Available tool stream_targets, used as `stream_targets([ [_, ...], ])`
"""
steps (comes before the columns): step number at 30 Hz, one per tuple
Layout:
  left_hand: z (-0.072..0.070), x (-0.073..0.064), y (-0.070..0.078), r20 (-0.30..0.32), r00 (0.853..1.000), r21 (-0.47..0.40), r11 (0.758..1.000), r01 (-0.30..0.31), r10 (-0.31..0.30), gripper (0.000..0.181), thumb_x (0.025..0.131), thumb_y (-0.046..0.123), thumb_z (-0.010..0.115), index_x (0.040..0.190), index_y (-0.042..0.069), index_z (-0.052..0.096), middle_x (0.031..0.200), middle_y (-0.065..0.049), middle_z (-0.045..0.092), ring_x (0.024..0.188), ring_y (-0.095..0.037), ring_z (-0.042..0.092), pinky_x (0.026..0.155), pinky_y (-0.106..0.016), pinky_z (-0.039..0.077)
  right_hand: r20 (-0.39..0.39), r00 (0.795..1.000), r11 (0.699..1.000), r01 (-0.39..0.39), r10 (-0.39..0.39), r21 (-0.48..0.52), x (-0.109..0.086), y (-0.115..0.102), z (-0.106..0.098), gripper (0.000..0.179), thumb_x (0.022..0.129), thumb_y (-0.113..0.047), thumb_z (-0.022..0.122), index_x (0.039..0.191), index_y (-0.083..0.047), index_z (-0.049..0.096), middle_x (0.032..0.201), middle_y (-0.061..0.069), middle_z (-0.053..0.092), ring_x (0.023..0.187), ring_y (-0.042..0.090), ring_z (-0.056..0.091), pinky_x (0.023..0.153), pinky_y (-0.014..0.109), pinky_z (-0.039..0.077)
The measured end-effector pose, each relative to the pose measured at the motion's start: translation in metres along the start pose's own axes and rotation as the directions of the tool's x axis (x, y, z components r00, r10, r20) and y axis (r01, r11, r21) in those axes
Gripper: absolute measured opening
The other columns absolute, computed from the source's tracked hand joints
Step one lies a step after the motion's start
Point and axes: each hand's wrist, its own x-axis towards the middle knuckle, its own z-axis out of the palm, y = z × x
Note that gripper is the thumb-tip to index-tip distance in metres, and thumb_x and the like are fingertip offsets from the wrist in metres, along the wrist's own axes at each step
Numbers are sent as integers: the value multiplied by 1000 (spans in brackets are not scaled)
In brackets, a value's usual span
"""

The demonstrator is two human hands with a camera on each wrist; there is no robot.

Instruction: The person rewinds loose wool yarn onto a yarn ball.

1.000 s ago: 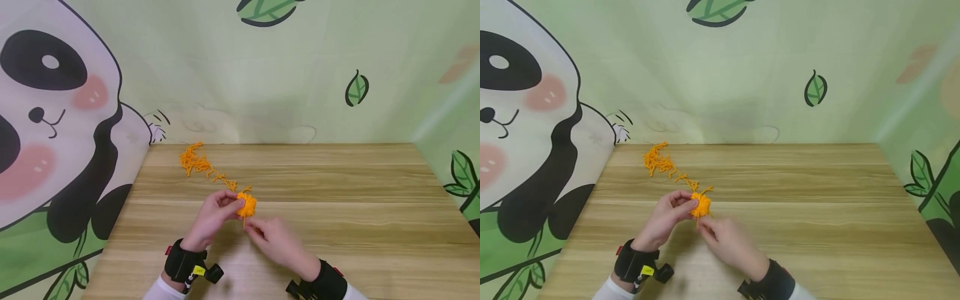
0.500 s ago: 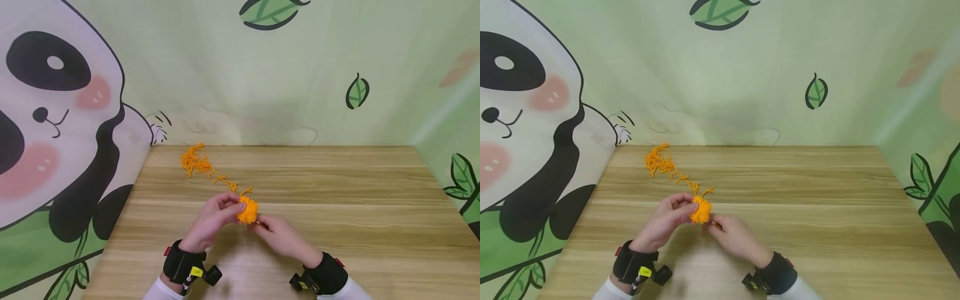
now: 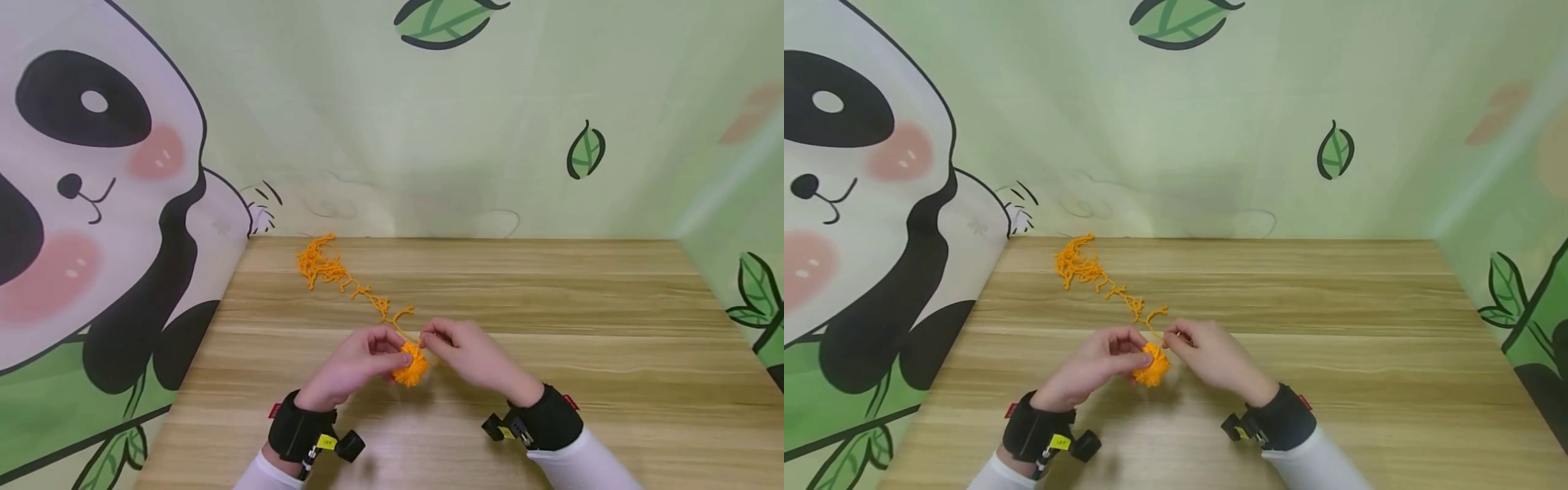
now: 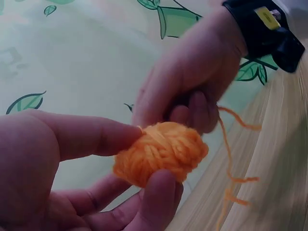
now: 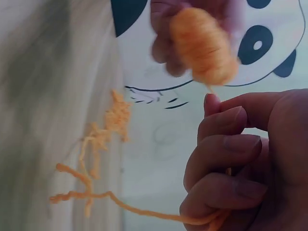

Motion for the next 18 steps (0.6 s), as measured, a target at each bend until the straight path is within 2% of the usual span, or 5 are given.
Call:
stream_targets([
  [6,2,1,1,-82,997,43,999,-2,5,22,89,17,75,104,5,64,96,-13,69,82,-26,66,77,-58,56,-31,999,994,17,-21,-108,-3,-18,-4,14,104,-26,54,105,-20,67,64,-9,48,51,6,38,49,22,31],
  [11,3,1,3,-139,990,44,999,-7,13,17,93,16,70,105,5,64,99,-13,69,82,-26,66,79,-55,56,-59,997,977,40,-53,-208,-10,-33,1,13,103,-26,56,107,-21,67,65,-11,51,50,4,39,46,21,32],
  [14,3,2,3,-177,984,14,1000,-20,22,15,94,14,69,104,4,64,97,-14,69,81,-28,67,78,-53,57,-92,989,947,78,-112,-311,-14,-39,9,14,101,-26,59,108,-20,69,72,-12,60,53,3,44,48,21,37],
  [18,4,5,4,-222,975,-63,997,-35,20,15,93,13,69,102,1,63,95,-14,69,80,-29,66,75,-42,60,-137,967,885,132,-213,-446,-19,-42,23,12,98,-23,63,105,-18,71,82,-10,69,62,1,54,53,22,48],
])
